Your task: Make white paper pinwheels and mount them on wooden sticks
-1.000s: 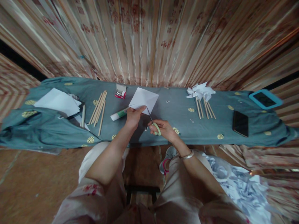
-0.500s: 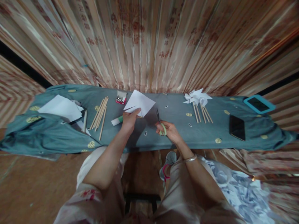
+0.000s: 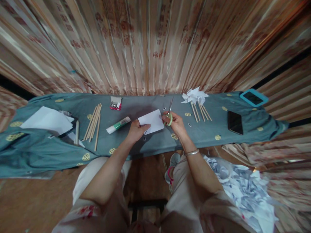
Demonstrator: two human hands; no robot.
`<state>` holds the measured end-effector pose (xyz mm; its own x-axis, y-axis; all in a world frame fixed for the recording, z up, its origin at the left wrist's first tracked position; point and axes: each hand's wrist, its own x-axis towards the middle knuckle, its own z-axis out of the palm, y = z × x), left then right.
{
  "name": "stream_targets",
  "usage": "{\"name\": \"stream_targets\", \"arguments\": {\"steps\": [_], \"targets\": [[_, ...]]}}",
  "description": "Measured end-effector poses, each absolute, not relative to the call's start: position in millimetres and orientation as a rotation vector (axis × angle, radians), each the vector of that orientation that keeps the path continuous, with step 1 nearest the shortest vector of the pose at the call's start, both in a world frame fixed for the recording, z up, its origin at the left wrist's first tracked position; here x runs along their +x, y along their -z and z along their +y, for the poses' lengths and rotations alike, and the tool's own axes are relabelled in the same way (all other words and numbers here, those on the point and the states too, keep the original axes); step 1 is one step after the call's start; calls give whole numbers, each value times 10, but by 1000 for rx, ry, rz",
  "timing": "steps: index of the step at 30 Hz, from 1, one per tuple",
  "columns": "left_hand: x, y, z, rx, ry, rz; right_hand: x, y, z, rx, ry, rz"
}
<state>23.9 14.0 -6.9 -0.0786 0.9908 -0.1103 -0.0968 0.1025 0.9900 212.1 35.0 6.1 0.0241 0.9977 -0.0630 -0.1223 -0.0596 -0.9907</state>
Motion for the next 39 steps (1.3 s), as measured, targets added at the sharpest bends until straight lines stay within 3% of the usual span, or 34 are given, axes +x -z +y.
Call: {"name": "stream_targets", "arguments": {"steps": [9,39], "targets": [[285,194,107,1152,-992,1313,2147,-54,387,-1153,-1363,-1088],[157,45,164,1171,-1154,1314,2264,-32,479,-1253,-1126,-889]]}}
